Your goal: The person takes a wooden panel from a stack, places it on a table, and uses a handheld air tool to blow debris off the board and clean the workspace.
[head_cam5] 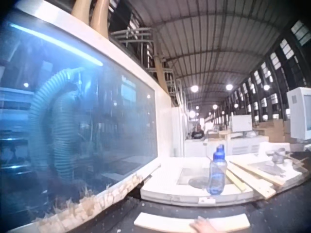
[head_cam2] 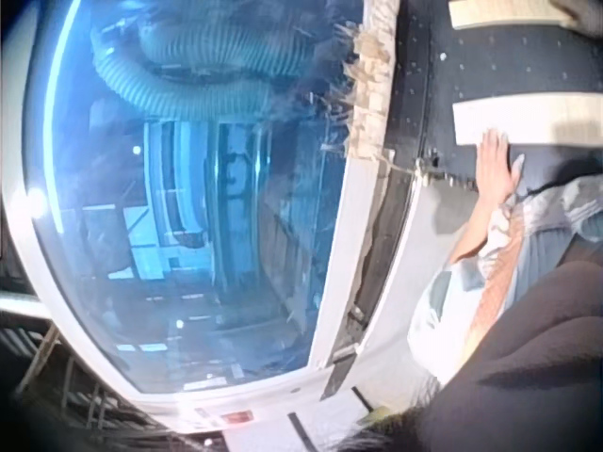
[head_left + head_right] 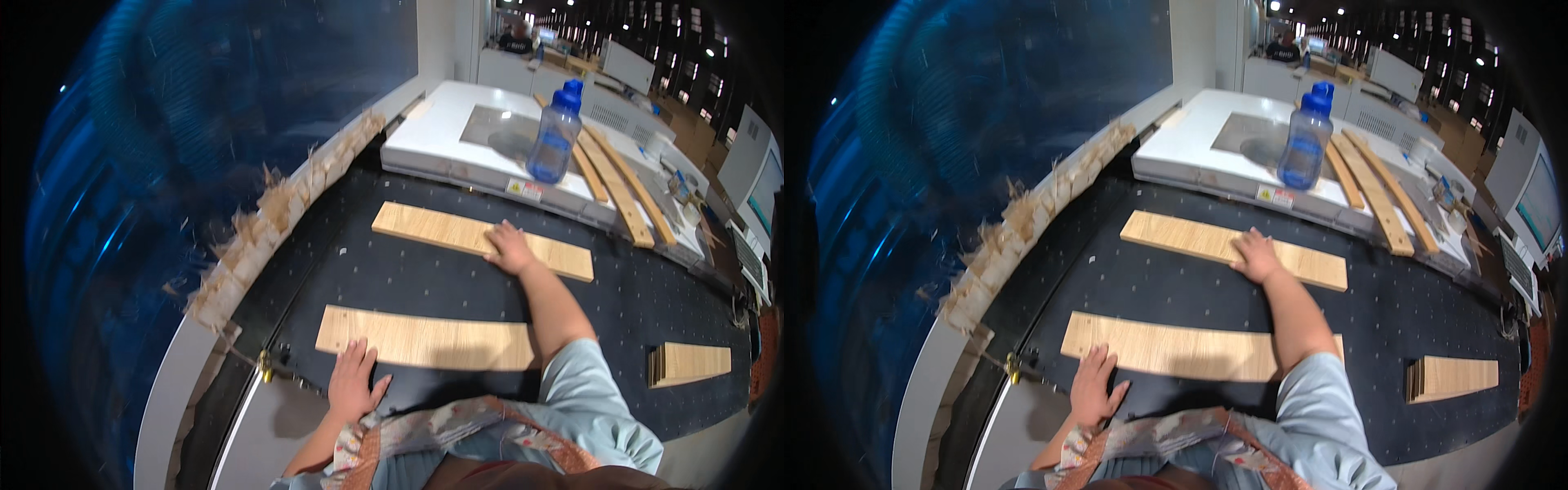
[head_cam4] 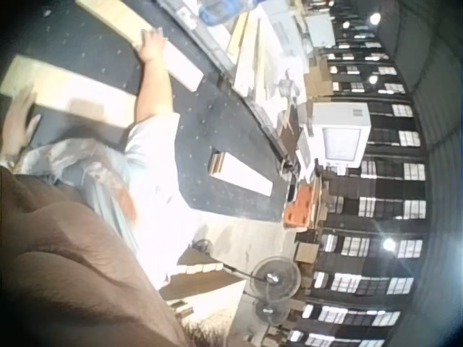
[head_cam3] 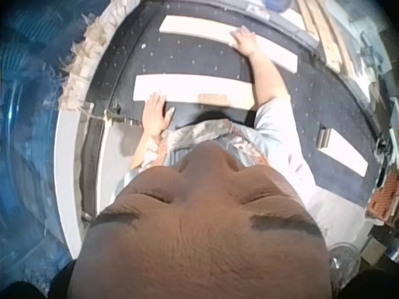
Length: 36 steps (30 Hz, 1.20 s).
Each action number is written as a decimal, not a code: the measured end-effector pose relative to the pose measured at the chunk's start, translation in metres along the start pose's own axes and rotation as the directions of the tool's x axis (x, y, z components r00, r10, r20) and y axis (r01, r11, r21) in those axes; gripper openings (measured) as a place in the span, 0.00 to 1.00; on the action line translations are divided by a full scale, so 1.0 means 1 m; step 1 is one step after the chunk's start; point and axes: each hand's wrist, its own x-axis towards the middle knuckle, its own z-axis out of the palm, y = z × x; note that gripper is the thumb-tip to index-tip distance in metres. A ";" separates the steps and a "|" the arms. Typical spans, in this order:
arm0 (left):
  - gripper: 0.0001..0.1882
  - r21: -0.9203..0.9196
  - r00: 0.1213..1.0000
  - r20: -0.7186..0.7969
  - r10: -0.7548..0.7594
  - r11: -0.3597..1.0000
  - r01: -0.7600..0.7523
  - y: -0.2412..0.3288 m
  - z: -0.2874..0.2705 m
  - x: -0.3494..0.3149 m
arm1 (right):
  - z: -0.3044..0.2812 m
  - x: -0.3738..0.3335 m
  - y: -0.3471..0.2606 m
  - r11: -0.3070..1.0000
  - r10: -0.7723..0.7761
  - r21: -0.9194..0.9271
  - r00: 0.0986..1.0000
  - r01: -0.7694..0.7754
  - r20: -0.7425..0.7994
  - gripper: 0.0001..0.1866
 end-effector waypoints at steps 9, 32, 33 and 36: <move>0.22 -0.076 0.928 -0.078 0.364 0.926 -0.369 0.015 -0.026 0.072 | -0.065 -0.108 -0.021 0.999 -0.030 0.023 0.998 0.032 -0.060 0.23; 0.16 0.011 0.818 0.136 0.558 0.825 -0.565 0.099 0.179 0.367 | -0.034 -0.431 -0.067 0.577 0.796 0.097 0.532 -0.811 -0.287 0.21; 0.15 0.005 0.827 0.157 0.540 0.837 -0.547 0.096 0.179 0.373 | -0.033 -0.433 -0.066 0.568 0.802 0.086 0.527 -0.819 -0.283 0.21; 0.13 0.043 0.867 0.203 0.456 0.880 -0.473 0.069 0.179 0.402 | -0.033 -0.431 -0.066 0.571 0.801 0.078 0.533 -0.818 -0.275 0.21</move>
